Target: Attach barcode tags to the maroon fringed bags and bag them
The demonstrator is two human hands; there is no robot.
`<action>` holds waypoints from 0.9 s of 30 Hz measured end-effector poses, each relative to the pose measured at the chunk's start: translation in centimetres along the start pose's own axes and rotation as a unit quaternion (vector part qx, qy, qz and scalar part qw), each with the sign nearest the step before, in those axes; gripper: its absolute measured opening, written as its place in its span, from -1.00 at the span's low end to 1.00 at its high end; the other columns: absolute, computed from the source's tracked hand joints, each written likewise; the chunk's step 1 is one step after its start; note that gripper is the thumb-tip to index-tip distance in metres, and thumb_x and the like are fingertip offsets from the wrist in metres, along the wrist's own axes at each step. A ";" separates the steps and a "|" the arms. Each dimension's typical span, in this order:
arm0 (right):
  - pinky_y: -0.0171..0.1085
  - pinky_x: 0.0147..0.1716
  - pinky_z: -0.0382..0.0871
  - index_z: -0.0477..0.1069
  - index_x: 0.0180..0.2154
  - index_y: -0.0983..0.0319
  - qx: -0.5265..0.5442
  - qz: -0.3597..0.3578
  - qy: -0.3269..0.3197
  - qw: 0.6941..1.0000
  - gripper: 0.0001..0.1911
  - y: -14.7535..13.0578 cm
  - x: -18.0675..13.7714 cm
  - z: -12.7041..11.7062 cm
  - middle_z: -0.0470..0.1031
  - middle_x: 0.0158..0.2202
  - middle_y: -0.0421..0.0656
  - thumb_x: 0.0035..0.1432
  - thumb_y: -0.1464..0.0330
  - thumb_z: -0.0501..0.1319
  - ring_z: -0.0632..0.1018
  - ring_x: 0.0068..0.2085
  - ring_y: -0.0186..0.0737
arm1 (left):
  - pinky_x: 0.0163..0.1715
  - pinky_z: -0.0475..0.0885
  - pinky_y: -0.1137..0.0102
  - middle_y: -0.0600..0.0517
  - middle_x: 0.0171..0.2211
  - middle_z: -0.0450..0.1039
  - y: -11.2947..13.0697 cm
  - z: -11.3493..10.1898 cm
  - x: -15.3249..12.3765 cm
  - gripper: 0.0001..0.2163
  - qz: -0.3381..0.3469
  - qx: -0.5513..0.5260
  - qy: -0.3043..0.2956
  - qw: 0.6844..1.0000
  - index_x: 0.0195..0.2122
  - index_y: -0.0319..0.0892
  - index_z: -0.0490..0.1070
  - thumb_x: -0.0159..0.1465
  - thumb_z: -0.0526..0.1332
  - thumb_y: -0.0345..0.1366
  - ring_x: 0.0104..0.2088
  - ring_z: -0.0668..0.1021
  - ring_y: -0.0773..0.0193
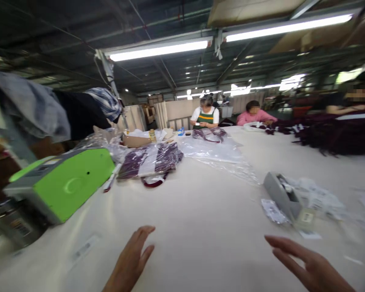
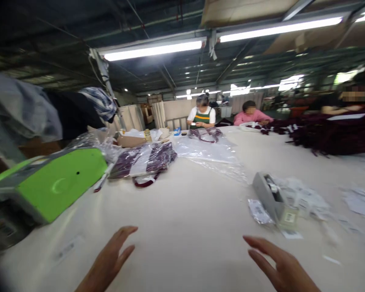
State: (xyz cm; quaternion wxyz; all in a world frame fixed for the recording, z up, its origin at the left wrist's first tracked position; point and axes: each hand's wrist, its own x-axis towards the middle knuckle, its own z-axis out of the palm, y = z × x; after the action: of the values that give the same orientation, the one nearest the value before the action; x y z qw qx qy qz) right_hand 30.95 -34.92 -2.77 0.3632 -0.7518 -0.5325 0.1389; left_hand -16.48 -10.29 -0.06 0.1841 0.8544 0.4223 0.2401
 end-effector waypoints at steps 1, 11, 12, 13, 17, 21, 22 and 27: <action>-0.07 -0.03 0.54 0.51 0.03 0.01 -0.044 -0.006 0.065 0.997 -0.53 -0.2 1.0 -1.0 0.55 0.05 -0.13 0.16 -0.03 0.18 0.56 0.05 0.08 | 0.19 0.35 0.10 -0.08 0.14 0.43 -0.1 0.9 3.1 -0.62 0.047 0.035 0.030 0.998 0.12 -0.03 0.38 0.30 0.12 -0.12 0.15 0.46 0.05; 0.10 0.10 0.36 0.04 0.30 0.45 -0.068 0.211 0.360 0.906 0.13 6.6 7.2 -4.8 0.23 0.26 0.28 -0.07 -0.21 0.17 0.40 0.19 0.27 | 0.29 0.20 0.03 -0.17 0.37 0.08 9.5 16.9 19.8 -0.45 0.182 0.121 -0.114 0.969 0.31 -0.22 0.16 0.30 0.10 -0.21 0.36 0.17 0.00; 0.07 0.07 0.38 0.02 0.31 0.45 -0.049 0.232 0.350 0.906 0.15 7.0 7.5 -4.6 0.25 0.25 0.28 -0.08 -0.21 0.16 0.43 0.16 0.26 | 0.31 0.16 0.01 -0.17 0.38 0.03 11.2 18.3 20.3 -0.42 0.187 0.122 -0.141 0.965 0.33 -0.23 0.13 0.29 0.11 -0.20 0.37 0.13 0.00; 0.04 0.04 0.41 0.03 0.30 0.43 -0.037 0.250 0.336 0.907 0.13 7.2 7.7 -4.3 0.29 0.23 0.25 -0.08 -0.20 0.16 0.48 0.12 0.23 | 0.32 0.12 0.00 -0.17 0.39 -0.01 13.0 19.6 20.7 -0.39 0.196 0.121 -0.167 0.959 0.35 -0.25 0.09 0.29 0.11 -0.19 0.38 0.09 0.00; -0.02 -0.06 0.45 0.18 0.22 0.32 -0.050 0.303 0.288 0.907 -0.11 6.8 8.4 -3.4 0.55 -0.04 0.09 0.01 -0.12 0.14 0.59 -0.05 0.14 | 0.36 -0.01 -0.01 -0.19 0.41 -0.14 20.1 24.4 21.3 -0.26 0.251 0.101 -0.244 0.931 0.39 -0.31 -0.05 0.29 0.13 -0.04 0.41 -0.03 -0.02; -0.05 -0.10 0.46 0.23 0.14 0.29 -0.062 0.312 0.305 0.898 -0.24 6.7 8.5 -3.2 0.56 -0.06 0.09 0.05 -0.07 0.13 0.59 -0.06 0.14 | 0.36 -0.01 -0.01 -0.22 0.42 -0.20 26.1 29.7 21.1 -0.19 0.304 0.055 -0.239 0.920 0.40 -0.35 -0.10 0.30 0.06 0.12 0.41 -0.05 -0.04; -0.05 -0.09 0.46 0.23 0.14 0.28 -0.060 0.310 0.312 0.896 -0.25 6.8 8.4 -3.3 0.55 -0.03 0.10 0.06 -0.06 0.13 0.59 -0.04 0.14 | 0.36 0.01 -0.01 -0.25 0.41 -0.19 27.3 30.9 20.9 -0.17 0.309 0.050 -0.234 0.921 0.40 -0.37 -0.09 0.29 0.06 0.15 0.41 -0.04 -0.06; -0.06 -0.04 0.46 0.25 0.14 0.25 -0.033 0.293 0.331 0.896 -0.29 7.9 8.1 -3.8 0.51 0.07 0.08 0.06 -0.02 0.17 0.56 0.03 0.11 | 0.33 0.10 -0.01 -0.34 0.37 -0.04 31.0 35.5 20.3 -0.17 0.324 0.052 -0.185 0.926 0.36 -0.43 0.01 0.29 0.06 0.17 0.38 0.07 -0.12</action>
State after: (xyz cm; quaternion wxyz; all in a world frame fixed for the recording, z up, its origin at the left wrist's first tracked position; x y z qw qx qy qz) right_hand 41.93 -30.48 -4.18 0.4366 -0.8879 -0.1410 -0.0351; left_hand 34.02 -15.64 -7.85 0.1265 0.9823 0.0929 0.1018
